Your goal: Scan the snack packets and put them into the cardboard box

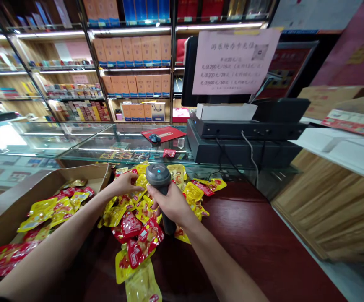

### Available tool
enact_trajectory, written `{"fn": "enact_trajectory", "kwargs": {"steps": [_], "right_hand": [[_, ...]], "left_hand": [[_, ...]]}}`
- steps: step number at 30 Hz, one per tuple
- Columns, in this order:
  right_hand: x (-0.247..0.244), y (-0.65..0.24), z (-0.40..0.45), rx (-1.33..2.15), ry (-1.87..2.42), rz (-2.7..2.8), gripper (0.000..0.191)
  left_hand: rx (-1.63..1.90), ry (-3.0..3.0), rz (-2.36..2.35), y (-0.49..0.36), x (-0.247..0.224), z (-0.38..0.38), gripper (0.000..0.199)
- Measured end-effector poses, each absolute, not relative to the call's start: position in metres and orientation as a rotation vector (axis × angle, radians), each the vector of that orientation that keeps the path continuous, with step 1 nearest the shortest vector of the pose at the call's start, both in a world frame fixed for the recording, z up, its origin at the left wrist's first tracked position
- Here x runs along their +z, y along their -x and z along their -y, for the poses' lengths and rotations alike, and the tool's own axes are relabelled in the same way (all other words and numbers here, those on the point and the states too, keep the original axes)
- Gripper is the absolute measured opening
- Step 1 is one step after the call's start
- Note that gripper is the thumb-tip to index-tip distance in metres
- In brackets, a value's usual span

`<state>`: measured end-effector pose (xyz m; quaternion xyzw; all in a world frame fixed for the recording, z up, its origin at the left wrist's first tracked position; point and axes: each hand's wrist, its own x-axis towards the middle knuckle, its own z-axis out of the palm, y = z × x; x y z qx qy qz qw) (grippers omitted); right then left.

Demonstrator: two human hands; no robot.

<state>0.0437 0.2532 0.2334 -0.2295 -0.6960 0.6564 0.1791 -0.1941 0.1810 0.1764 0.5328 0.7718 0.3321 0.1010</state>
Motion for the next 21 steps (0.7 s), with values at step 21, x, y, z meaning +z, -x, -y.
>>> {"fn": "enact_trajectory", "kwargs": {"steps": [21], "right_hand": [[0.216, -0.036, -0.233, 1.889, 0.573, 2.141, 0.019]], "left_hand": [[1.774, -0.464, -1.683, 0.207, 0.196, -0.181, 0.053]]}}
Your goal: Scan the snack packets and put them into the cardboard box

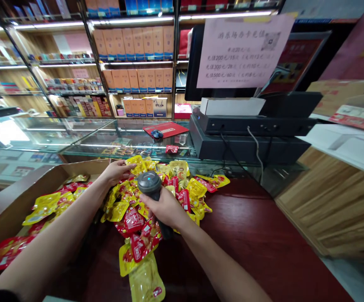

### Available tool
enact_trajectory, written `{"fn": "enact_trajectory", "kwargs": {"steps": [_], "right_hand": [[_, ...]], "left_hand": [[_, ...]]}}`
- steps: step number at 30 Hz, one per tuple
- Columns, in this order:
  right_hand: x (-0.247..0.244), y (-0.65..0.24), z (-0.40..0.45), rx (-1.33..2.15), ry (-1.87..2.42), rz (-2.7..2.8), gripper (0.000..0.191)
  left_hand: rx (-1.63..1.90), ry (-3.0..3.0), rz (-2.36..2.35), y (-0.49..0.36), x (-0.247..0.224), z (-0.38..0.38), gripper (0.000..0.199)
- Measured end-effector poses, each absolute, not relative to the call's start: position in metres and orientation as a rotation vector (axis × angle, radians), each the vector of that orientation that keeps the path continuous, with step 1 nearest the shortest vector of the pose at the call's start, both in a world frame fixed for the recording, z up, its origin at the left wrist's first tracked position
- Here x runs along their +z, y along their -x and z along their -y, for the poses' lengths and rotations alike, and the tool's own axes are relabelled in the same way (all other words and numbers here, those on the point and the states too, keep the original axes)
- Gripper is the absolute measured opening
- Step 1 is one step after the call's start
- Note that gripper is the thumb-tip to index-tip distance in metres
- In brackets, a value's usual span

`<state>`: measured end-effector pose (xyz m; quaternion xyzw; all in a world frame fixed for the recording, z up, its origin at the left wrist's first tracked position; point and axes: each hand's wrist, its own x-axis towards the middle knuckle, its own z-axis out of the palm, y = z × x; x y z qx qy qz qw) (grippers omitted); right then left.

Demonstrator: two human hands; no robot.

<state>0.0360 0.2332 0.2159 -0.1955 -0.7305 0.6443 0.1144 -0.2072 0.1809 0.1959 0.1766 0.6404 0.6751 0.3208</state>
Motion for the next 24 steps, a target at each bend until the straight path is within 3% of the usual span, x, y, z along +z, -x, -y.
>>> {"fn": "enact_trajectory", "kwargs": {"steps": [11, 24], "right_hand": [[0.213, -0.035, -0.231, 1.919, 0.599, 2.164, 0.014], [0.226, -0.041, -0.237, 1.933, 0.622, 2.091, 0.021]], "left_hand": [[1.787, -0.403, -1.598, 0.208, 0.195, -0.182, 0.035], [1.877, -0.428, -1.645, 0.204, 0.218, -0.174, 0.037]]}}
